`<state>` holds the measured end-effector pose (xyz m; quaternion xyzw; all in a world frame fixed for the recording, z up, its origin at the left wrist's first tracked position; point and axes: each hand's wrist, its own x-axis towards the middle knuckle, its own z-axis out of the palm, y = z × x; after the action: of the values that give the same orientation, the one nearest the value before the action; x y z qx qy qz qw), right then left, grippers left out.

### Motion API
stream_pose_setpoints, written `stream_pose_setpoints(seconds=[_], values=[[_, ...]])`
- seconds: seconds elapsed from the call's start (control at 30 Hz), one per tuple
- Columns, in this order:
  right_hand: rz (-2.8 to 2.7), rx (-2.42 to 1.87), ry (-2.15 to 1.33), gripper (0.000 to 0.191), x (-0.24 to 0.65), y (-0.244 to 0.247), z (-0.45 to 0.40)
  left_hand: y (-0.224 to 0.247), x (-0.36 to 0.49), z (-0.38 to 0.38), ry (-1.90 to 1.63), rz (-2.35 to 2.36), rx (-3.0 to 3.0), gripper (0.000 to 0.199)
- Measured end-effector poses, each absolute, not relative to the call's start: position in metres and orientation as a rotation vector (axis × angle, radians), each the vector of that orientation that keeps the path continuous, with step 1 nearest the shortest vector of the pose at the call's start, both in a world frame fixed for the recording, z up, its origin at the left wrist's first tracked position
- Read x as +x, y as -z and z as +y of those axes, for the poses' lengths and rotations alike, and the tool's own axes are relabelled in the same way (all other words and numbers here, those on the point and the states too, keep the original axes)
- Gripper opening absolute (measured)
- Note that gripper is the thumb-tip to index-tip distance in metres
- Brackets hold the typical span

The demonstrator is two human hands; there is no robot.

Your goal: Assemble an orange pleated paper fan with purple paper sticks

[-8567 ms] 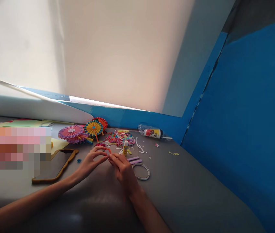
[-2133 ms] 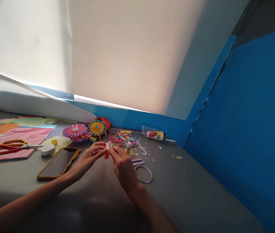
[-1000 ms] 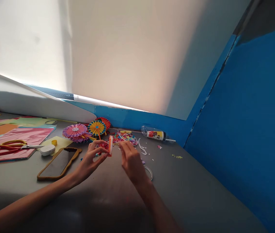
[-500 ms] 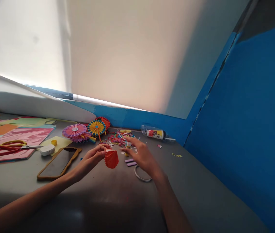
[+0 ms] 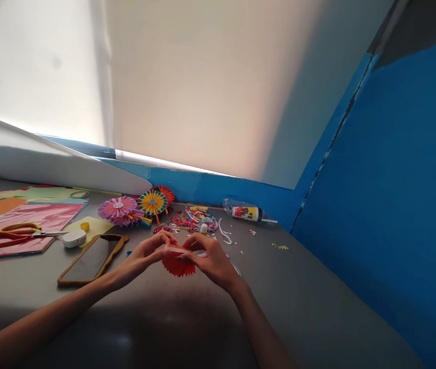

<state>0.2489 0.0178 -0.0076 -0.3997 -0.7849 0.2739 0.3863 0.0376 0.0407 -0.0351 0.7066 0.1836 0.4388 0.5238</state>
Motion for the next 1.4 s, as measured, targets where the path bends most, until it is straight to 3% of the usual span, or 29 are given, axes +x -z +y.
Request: stream_pose_setpoints(seconds=[0.3,0.53,0.67,1.1,1.4], values=[[-1.907,-1.069,-0.551,0.019,0.249,0.013,0.016,0.039,0.038,0.045,-1.276,0.520,1.850,0.014],[-1.959,-0.849,0.152,0.029,0.231,0.029,0.008,0.033,0.038,0.039,-1.348,0.641,1.812,0.021],[-2.020,-0.823,0.303,0.038,0.221,0.037,0.007,0.030,0.038,0.037,-1.297,0.626,1.814,0.022],[-2.006,-0.809,0.339,0.044,0.221,0.045,0.009,0.031,0.039,0.035,-1.283,0.591,1.743,0.020],[-1.926,-0.908,0.083,0.039,0.223,0.045,0.013,0.033,0.039,0.036,-1.268,0.597,1.760,0.022]])
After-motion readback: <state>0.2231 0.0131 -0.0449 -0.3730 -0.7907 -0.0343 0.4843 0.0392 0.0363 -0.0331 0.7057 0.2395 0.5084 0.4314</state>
